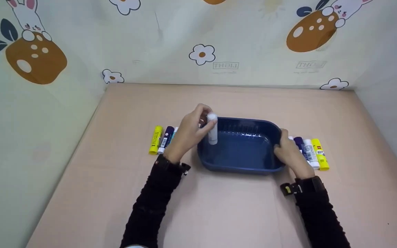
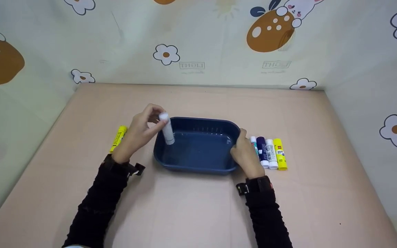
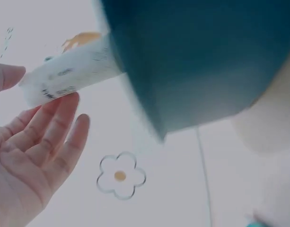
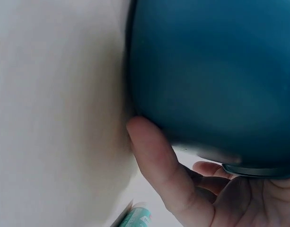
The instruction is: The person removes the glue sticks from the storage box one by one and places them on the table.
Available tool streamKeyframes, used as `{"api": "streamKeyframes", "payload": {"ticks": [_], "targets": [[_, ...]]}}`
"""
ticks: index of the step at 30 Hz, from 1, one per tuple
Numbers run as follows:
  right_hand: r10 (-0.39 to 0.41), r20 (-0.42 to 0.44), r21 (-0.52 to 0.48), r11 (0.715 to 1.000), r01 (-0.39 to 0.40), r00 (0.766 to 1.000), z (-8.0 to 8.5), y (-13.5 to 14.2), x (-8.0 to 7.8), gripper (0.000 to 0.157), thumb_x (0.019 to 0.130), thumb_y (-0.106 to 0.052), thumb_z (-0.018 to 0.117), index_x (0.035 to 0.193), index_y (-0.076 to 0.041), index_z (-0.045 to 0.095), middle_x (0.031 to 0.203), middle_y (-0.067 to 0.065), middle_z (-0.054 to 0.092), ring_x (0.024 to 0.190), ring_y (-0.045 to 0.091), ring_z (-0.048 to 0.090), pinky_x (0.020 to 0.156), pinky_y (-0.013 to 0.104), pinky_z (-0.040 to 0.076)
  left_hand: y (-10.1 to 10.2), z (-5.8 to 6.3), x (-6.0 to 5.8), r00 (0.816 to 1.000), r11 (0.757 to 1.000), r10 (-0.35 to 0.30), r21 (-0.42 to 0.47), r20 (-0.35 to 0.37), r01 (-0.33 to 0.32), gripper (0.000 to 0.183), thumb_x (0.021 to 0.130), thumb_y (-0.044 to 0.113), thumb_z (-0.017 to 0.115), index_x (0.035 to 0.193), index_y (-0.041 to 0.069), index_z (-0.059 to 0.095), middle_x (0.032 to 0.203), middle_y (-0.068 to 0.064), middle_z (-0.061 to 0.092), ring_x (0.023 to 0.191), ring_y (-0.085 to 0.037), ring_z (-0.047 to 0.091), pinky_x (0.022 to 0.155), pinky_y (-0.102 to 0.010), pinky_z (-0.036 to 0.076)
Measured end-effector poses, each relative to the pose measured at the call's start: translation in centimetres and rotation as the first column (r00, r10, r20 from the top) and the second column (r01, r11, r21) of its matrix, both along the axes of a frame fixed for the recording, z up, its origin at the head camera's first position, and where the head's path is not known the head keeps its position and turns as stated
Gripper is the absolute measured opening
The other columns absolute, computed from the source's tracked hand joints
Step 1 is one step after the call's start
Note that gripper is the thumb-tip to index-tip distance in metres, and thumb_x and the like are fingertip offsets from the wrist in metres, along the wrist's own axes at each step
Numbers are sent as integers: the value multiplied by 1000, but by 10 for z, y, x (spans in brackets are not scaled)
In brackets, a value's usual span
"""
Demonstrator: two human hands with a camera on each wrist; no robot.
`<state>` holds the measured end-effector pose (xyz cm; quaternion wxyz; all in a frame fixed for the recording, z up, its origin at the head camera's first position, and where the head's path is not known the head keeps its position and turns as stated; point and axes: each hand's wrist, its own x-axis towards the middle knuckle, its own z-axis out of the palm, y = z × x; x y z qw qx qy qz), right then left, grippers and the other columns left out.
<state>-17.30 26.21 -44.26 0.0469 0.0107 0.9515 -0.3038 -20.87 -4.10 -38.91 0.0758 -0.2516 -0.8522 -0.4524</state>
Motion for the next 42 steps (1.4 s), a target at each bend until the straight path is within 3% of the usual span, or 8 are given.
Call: {"api": "streamKeyframes", "payload": {"ticks": [5,11,17,22,25,32,38,42], "targets": [[3,-1,-6,1000,-3,1000,0,0,0,57,86,-4,37,136,11,17,119,46,44,106,52,50,88,59,40,-24,7,-7,990,986,137,104,-20,-134,25,93,23,55,109,3,54,93,-10,64,79,-17,60,71,-28,50],[2,11,2,1000,-2,1000,0,0,-1,58,85,-4,37,137,10,15,118,46,44,102,50,52,86,59,41,-48,-6,-22,968,967,250,39,23,-251,29,96,24,48,112,1,55,97,-14,61,84,-24,56,72,-34,48],[2,21,-12,1000,-2,1000,0,0,-1,58,86,-4,38,138,10,15,121,45,43,103,49,51,87,59,40,-54,-26,-31,941,969,243,-95,235,-227,35,95,24,49,118,-2,49,102,-20,55,88,-27,51,74,-36,43],[-2,26,-6,1000,2,1000,2,0,0,58,86,-5,38,138,9,15,121,45,43,103,49,52,85,59,41,-47,-33,-30,882,953,270,-236,385,-189,43,87,19,60,124,4,44,116,-21,47,98,-29,51,81,-37,46],[-3,25,-3,1000,4,1000,2,0,0,58,86,-6,38,138,9,15,121,45,44,102,49,52,85,59,42,-40,-37,-28,867,916,328,-351,376,-194,47,85,21,64,126,10,44,118,-17,45,98,-28,53,81,-37,47],[-3,20,-3,1000,3,1000,1,0,0,57,87,-5,37,137,10,16,120,45,44,103,50,51,85,59,41,-23,-53,-21,912,809,403,-495,74,-317,43,81,13,68,118,1,49,110,-20,49,94,-33,55,80,-39,49],[-2,19,-5,1000,2,1000,1,0,0,57,87,-5,37,137,10,16,118,46,45,101,49,52,85,59,42,-17,-60,-20,857,613,497,-643,-139,-459,36,78,19,69,105,1,53,98,-19,62,91,-34,57,77,-42,45],[-7,18,-8,1000,7,1000,1,0,0,56,87,-5,37,137,10,16,119,46,44,102,50,52,85,59,42,-20,-59,-22,845,601,532,-677,-58,-425,43,78,27,72,107,4,51,98,-17,65,91,-33,59,80,-41,41]]}}
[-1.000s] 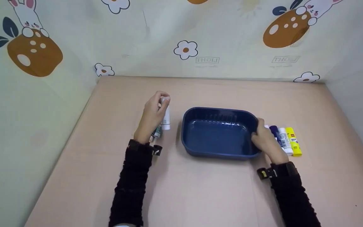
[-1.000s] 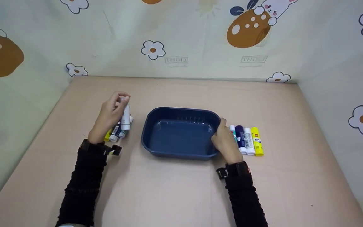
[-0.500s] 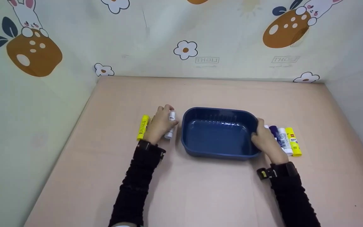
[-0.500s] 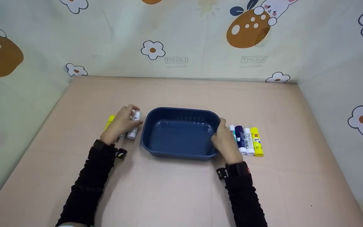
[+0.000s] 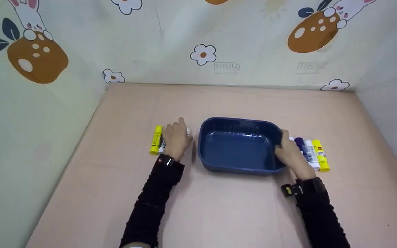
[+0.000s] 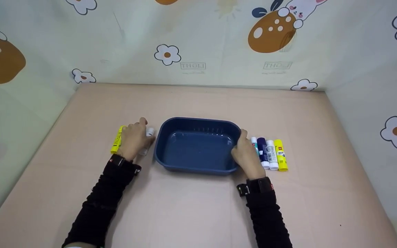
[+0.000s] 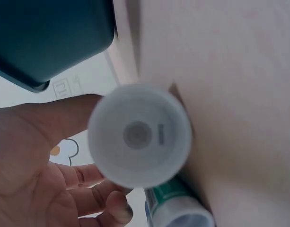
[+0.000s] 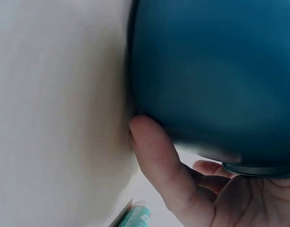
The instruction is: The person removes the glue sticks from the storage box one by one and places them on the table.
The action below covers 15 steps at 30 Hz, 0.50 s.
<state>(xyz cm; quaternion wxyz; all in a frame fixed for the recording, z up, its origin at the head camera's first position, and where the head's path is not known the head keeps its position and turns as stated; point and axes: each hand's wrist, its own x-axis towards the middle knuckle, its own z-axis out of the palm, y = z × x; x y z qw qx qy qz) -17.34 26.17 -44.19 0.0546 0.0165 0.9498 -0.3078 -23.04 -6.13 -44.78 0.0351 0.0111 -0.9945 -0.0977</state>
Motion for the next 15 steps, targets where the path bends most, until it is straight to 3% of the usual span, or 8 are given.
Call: {"api": "streamKeyframes", "payload": {"ticks": [4,9,15], "targets": [[-6,-2,6,1000,6,1000,0,0,0,57,87,-5,38,137,10,17,119,46,44,102,51,52,85,59,41,-5,2,-2,999,1000,16,25,40,-17,43,80,30,70,107,4,50,97,-18,66,91,-34,60,80,-41,40],[-22,2,24,999,22,1000,2,0,1,58,89,-8,40,138,8,16,120,46,44,104,52,52,86,59,42,-10,4,-2,999,1000,19,7,26,-20,43,82,33,68,106,3,50,94,-19,66,88,-35,62,78,-42,43],[-23,68,41,999,21,997,15,2,4,64,94,-20,43,141,9,11,122,47,41,106,52,52,88,57,42,-15,9,-1,998,998,16,53,53,-19,42,84,32,66,107,1,49,96,-20,65,90,-37,62,80,-45,45]]}}
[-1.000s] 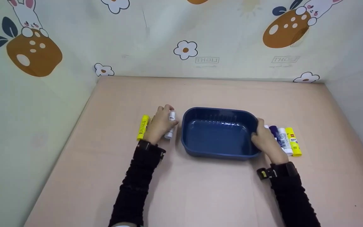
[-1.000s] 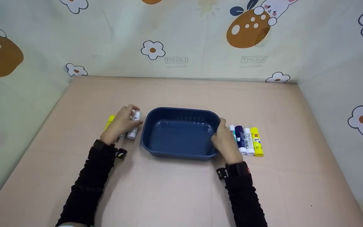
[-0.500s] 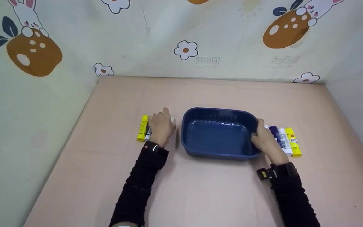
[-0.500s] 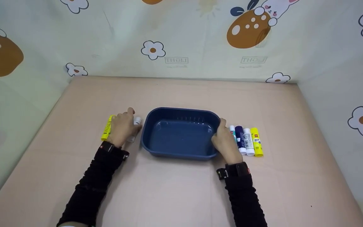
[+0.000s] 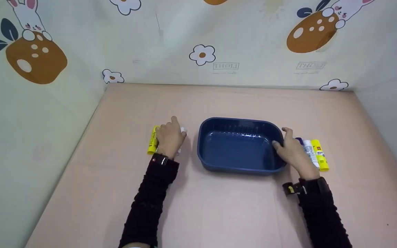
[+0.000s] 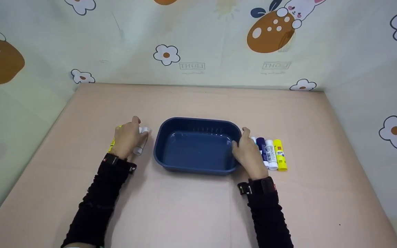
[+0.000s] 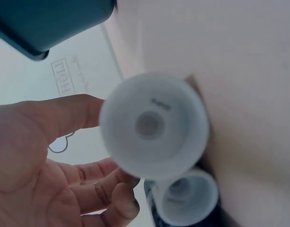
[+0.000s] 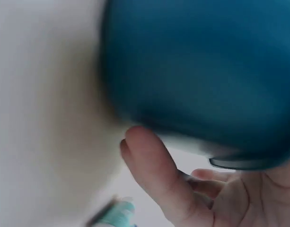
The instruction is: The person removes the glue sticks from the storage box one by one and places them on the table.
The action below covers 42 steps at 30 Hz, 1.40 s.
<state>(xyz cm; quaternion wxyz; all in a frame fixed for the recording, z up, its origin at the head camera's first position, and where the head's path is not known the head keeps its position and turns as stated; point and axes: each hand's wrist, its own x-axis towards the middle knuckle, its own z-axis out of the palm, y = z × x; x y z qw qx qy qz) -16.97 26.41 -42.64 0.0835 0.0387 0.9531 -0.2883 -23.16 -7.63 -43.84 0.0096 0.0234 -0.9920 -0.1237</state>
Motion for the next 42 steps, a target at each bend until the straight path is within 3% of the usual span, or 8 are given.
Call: {"api": "streamKeyframes", "payload": {"ticks": [5,9,11,16,20,27,35,42], "targets": [[59,142,-91,995,-46,988,19,9,10,67,95,-24,46,141,9,8,111,41,50,67,34,65,60,42,54,-3,11,2,996,995,-62,79,64,57,42,87,30,62,112,0,49,103,-21,63,94,-36,60,84,-45,45],[132,242,-115,988,-106,961,31,17,18,48,95,-25,48,123,11,35,82,24,60,56,20,61,51,35,53,-1,27,6,968,965,-189,213,164,153,37,91,31,56,112,1,55,101,-15,63,88,-27,58,79,-37,45],[177,286,-104,983,-153,942,35,19,21,37,95,-25,48,107,10,48,73,17,62,56,18,60,52,34,53,1,34,10,929,933,-283,291,237,210,35,93,33,53,106,1,60,95,-14,65,80,-23,57,72,-32,44],[259,333,-80,966,-247,906,37,20,22,33,96,-22,45,84,7,57,64,11,65,53,17,62,53,31,53,6,47,20,784,849,-486,419,385,320,35,95,30,50,88,-1,64,82,-19,69,68,-28,63,61,-31,46],[271,312,-46,962,-271,910,36,17,20,32,96,-19,44,81,7,56,59,9,65,48,16,61,51,29,52,8,50,24,735,836,-525,422,429,351,28,95,23,51,85,-1,61,78,-19,70,75,-33,67,59,-30,45],[238,241,-47,971,-233,941,29,14,15,27,98,-16,39,85,5,51,56,9,63,46,17,60,50,30,51,8,46,22,748,851,-501,408,435,332,24,96,22,49,85,1,57,74,-15,70,74,-33,67,54,-24,38],[116,180,-197,977,-80,977,13,15,5,29,101,-24,32,92,3,41,66,13,68,54,24,66,42,29,45,10,36,13,816,823,-444,529,369,208,23,97,21,46,95,0,55,76,-16,70,77,-33,68,64,-33,47],[-18,130,-374,925,66,991,-1,13,-3,28,101,-28,31,99,0,36,61,5,64,43,13,58,45,31,50,12,25,7,861,674,-397,737,319,38,15,97,15,45,98,0,48,65,-11,66,53,-18,63,67,-40,54]]}}
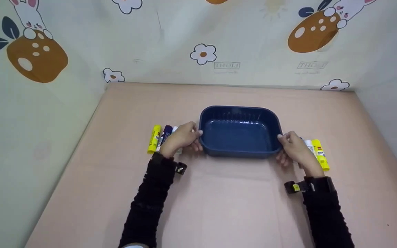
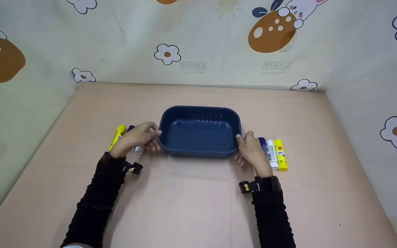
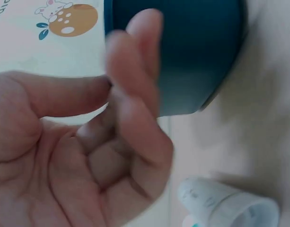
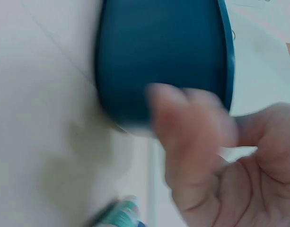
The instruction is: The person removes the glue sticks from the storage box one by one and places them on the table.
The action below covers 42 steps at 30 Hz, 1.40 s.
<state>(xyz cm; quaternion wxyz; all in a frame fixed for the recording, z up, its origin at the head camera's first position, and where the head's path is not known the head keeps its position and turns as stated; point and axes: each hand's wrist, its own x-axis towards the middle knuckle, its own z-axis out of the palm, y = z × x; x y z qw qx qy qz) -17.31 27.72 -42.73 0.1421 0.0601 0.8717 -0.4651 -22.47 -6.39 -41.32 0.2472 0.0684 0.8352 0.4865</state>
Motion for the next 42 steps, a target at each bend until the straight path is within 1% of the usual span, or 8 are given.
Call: {"api": "streamKeyframes", "payload": {"ticks": [3,8,15,21,28,35,39,42], "targets": [[-53,-7,-93,994,52,999,-3,-1,-2,29,101,-30,33,106,-1,33,62,3,63,43,11,57,47,31,51,0,-3,-2,999,997,46,69,2,-46,15,97,13,45,105,0,44,69,-11,65,51,-13,61,69,-42,54],[-93,-23,-225,971,86,995,-4,-5,-2,37,101,-26,35,123,3,26,69,6,66,49,13,61,50,31,53,0,-6,-4,998,995,64,80,-26,-61,32,97,11,45,126,-1,40,85,-16,64,60,-15,61,73,-42,54],[-116,-56,-259,961,97,992,-6,-11,-2,48,100,-19,36,140,1,17,85,12,66,56,15,64,56,36,55,3,-8,-4,993,997,64,49,-96,-59,50,95,8,47,142,3,30,96,-16,62,76,-29,64,74,-41,53],[-97,-82,-232,970,75,992,-6,-15,-3,54,100,-18,35,145,-1,9,105,29,56,60,16,65,62,40,55,4,-8,-4,988,997,59,61,-146,-51,55,94,3,47,145,6,27,101,-17,58,86,-36,63,76,-43,52],[-82,-92,-169,984,65,992,-5,-17,-3,57,100,-19,36,146,-1,7,110,28,54,71,17,65,68,36,55,3,-7,-4,982,998,44,52,-181,-36,56,94,8,48,146,6,26,104,-18,59,79,-38,62,69,-44,52],[-85,-118,-100,992,73,989,-3,-19,-3,60,99,-16,37,147,-2,3,117,27,48,75,14,63,68,30,54,3,-3,-4,972,999,-21,-31,-234,14,55,94,13,48,145,5,27,104,-18,61,82,-39,61,58,-22,42],[-64,-145,-79,995,53,987,-3,-19,-3,60,98,-14,38,146,0,5,117,27,48,74,14,62,66,28,54,4,-2,-3,964,998,-40,-63,-261,25,54,95,14,48,144,5,29,107,-18,61,84,-36,61,64,-25,44],[-27,-205,36,999,35,978,-2,-18,-1,59,97,-14,41,145,3,11,114,28,51,78,22,63,68,27,51,5,-3,-2,949,995,-50,-100,-312,19,51,95,15,47,142,2,32,110,-18,60,90,-31,59,76,-32,47]]}}
